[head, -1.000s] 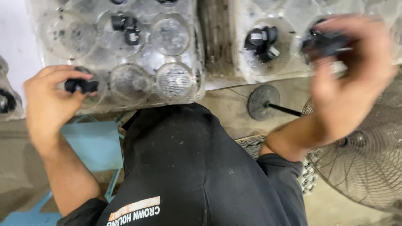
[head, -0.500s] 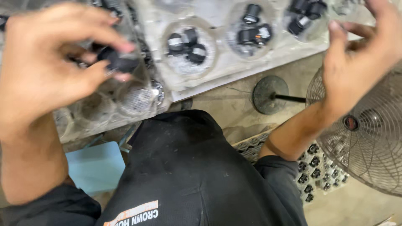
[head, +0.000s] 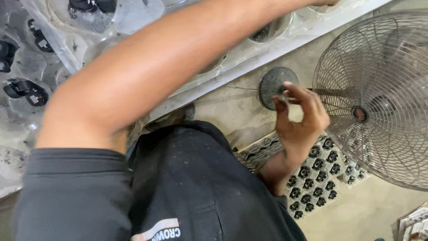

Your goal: The person sits at a workbench with trays of black rotor-like components. They pick up components from the trays, apply adhesive from a tube onto each part by hand, wipe the tube with a blue cloth, and place the treated parts back into the trays.

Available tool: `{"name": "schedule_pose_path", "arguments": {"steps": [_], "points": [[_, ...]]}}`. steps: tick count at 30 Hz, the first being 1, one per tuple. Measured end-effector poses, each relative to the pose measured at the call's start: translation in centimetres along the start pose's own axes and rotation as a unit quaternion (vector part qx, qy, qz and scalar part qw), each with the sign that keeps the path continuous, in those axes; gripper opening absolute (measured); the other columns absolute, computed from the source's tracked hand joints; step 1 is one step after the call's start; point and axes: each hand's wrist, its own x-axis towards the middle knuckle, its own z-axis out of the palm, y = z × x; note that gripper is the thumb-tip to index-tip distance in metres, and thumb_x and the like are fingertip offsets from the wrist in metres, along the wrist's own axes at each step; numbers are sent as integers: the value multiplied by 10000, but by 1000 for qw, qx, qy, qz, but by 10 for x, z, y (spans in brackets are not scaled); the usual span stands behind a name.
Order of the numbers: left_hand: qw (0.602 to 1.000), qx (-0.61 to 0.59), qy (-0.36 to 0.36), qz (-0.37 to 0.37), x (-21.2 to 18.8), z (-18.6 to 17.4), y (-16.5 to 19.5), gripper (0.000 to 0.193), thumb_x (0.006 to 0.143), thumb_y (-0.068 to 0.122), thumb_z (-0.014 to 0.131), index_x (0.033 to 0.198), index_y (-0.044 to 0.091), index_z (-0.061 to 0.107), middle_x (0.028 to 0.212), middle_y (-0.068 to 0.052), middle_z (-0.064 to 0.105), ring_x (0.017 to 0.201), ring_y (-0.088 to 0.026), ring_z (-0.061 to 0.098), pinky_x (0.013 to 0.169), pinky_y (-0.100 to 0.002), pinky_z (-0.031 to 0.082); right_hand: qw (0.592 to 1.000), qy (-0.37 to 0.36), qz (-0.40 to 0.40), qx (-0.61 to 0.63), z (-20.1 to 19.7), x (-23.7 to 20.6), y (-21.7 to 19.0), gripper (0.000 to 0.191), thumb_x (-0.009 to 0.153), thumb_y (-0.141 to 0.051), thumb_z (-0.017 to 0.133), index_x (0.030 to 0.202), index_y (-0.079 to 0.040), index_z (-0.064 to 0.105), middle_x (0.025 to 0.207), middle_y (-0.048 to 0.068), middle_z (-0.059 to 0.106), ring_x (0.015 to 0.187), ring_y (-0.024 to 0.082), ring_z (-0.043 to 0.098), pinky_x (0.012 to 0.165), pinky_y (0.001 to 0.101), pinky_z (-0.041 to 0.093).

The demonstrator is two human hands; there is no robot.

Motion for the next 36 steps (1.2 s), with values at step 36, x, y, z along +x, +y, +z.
{"name": "schedule_pose_path", "arguments": {"steps": [36], "points": [[667,35,624,-406,-643,63,-47,229,1027,-48,727,1250,-16,682,1295,-124,725,1184,-213,711,1002,-333,588,866,-385,-252,195,277,-10,-260,464,879,-194,818,1283,-60,633,1132,179,664,1050,399,638,888,475,527]]}}
